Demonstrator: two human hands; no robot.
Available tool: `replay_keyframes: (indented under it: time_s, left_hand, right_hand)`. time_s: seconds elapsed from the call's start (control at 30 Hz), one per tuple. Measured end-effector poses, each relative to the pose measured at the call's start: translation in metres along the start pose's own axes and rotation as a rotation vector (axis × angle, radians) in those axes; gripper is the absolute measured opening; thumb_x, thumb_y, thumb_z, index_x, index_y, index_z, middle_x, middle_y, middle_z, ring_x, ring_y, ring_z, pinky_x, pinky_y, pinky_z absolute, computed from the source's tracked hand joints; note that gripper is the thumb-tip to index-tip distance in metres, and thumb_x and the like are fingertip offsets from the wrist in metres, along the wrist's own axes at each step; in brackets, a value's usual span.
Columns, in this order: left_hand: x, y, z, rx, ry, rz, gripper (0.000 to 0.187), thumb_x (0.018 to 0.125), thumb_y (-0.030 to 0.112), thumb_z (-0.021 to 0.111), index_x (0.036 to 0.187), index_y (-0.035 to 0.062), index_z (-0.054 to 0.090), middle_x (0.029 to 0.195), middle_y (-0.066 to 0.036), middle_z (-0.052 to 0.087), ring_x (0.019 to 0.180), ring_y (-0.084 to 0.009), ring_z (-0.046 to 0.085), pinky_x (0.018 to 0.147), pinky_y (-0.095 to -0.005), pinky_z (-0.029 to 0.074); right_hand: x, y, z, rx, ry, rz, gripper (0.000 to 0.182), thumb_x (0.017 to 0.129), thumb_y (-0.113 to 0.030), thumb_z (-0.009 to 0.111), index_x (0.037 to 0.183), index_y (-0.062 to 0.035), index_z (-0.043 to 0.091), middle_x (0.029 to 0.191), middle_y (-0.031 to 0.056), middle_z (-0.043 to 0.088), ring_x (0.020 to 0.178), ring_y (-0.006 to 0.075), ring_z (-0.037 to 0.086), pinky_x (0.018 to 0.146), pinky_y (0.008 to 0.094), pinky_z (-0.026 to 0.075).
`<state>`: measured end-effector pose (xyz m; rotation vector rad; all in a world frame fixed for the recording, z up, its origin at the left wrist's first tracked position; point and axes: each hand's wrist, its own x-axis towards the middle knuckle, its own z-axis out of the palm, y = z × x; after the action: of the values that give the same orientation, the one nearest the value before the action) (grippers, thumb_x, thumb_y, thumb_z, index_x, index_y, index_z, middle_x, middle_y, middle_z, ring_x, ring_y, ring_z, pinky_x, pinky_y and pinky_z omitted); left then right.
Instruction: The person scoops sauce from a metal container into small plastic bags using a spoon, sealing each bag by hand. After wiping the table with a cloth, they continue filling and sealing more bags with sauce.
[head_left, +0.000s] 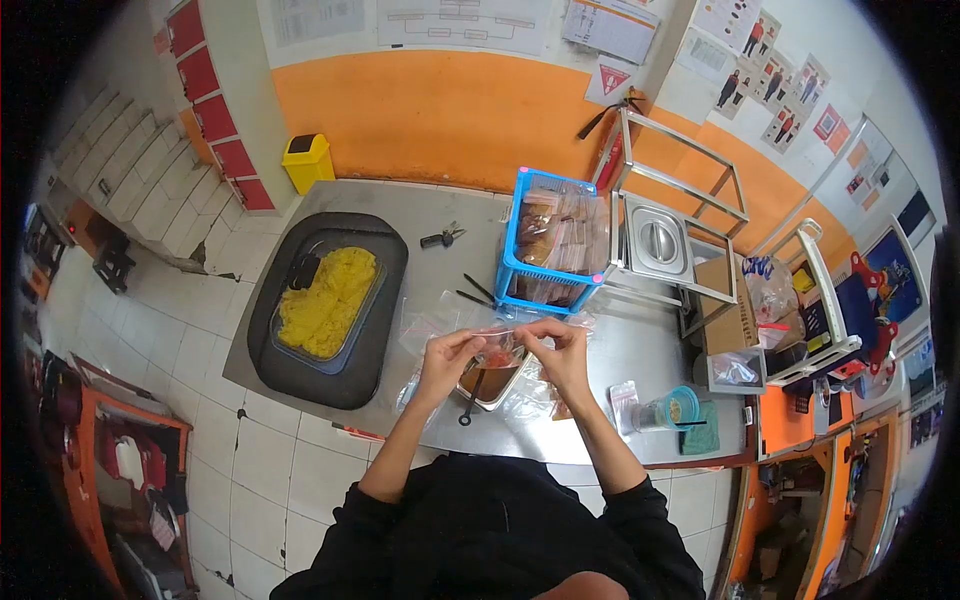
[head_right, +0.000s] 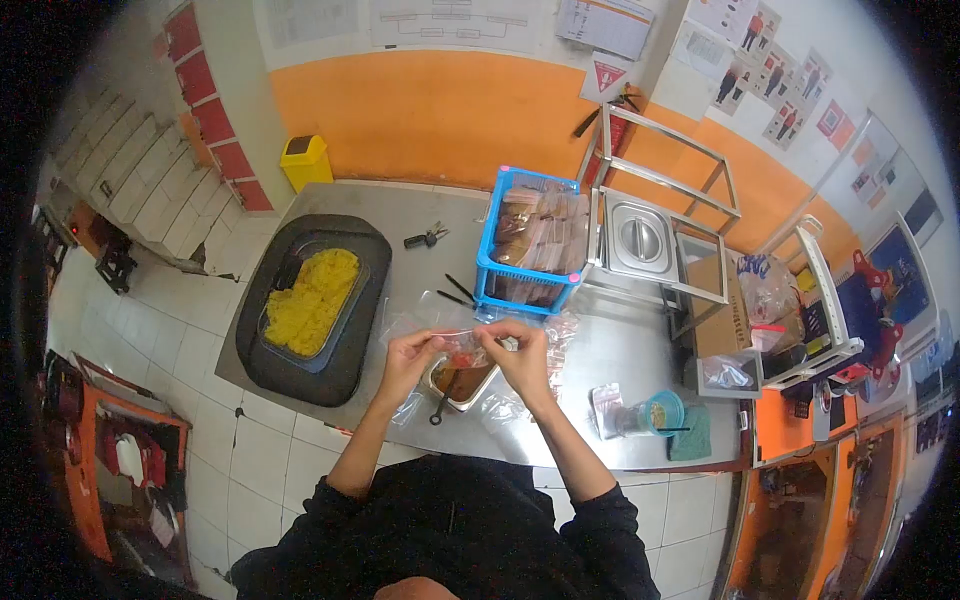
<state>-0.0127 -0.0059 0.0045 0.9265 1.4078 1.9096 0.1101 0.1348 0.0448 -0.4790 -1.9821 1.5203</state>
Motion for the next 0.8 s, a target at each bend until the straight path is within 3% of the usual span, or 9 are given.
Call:
replay_keyframes:
  time_s: [0.07,0.3,0.37,0.47,0.6,0.67,0.8]
  left_hand:
    - [-0.001,0.004,0.005,-0.026,-0.011,0.027,0.024,0.093,0.011,0.052,0.108,-0.0056,0.061,0.096,-0.009,0.067,0.084,-0.012,0.064,0.077,-0.0221,0.049]
    - [-0.003,0.014,0.021,0.157,0.148,0.02,0.023,0.091,0.014,0.055,0.099,-0.004,0.066,0.088,-0.01,0.069,0.082,-0.0116,0.063,0.08,-0.0259,0.047]
    - [-0.001,0.013,0.02,0.34,0.157,0.219,0.019,0.089,0.012,0.057,0.093,-0.0022,0.069,0.082,-0.01,0.07,0.074,-0.0128,0.064,0.084,-0.0299,0.045]
    - [0.0,0.009,0.022,0.357,0.183,0.296,0.015,0.087,0.009,0.058,0.088,0.0004,0.071,0.078,-0.01,0.07,0.066,-0.0133,0.063,0.085,-0.0326,0.043]
    - [-0.001,0.016,0.029,0.36,0.21,0.232,0.013,0.084,0.01,0.061,0.085,0.0034,0.072,0.077,-0.007,0.07,0.062,-0.0114,0.061,0.085,-0.0326,0.042]
    - [-0.001,0.01,0.03,0.302,0.258,0.181,0.011,0.081,0.012,0.065,0.086,0.0054,0.072,0.074,-0.005,0.069,0.06,-0.0107,0.06,0.086,-0.0326,0.04]
    - [-0.002,0.007,0.031,0.406,0.265,0.239,0.011,0.078,0.012,0.067,0.087,0.0064,0.072,0.071,-0.003,0.069,0.058,-0.011,0.059,0.089,-0.0328,0.038]
  right_hand:
    - [0.002,0.001,-0.002,0.006,0.031,-0.037,0.008,0.078,-0.005,0.068,0.084,0.0003,0.07,0.072,0.0032,0.065,0.066,0.0063,0.054,0.061,0.0217,0.043]
    - [-0.004,0.002,-0.003,0.098,-0.02,0.055,0.009,0.076,-0.003,0.067,0.084,0.0008,0.069,0.074,0.0024,0.065,0.067,0.0059,0.055,0.063,0.0215,0.044]
    - [-0.004,0.003,-0.003,0.103,-0.02,0.063,0.008,0.076,-0.004,0.067,0.083,0.0006,0.069,0.073,0.0021,0.065,0.067,0.0058,0.055,0.063,0.0212,0.044]
    - [-0.005,-0.01,-0.006,0.067,-0.031,0.128,0.009,0.075,-0.003,0.067,0.083,0.0008,0.068,0.071,0.0014,0.064,0.067,0.0057,0.055,0.062,0.0211,0.044]
    - [-0.005,0.0,-0.003,0.061,-0.023,0.026,0.009,0.074,-0.003,0.067,0.082,0.0014,0.067,0.071,0.001,0.063,0.066,0.0056,0.054,0.062,0.021,0.044]
    - [-0.005,0.0,-0.005,0.038,-0.074,0.081,0.009,0.075,-0.003,0.069,0.083,0.001,0.067,0.079,0.0027,0.065,0.074,0.007,0.057,0.071,0.0226,0.045]
    - [-0.007,0.005,-0.003,0.043,-0.068,0.037,0.01,0.075,-0.002,0.069,0.084,0.0016,0.067,0.081,0.0033,0.065,0.075,0.0072,0.057,0.071,0.0226,0.046]
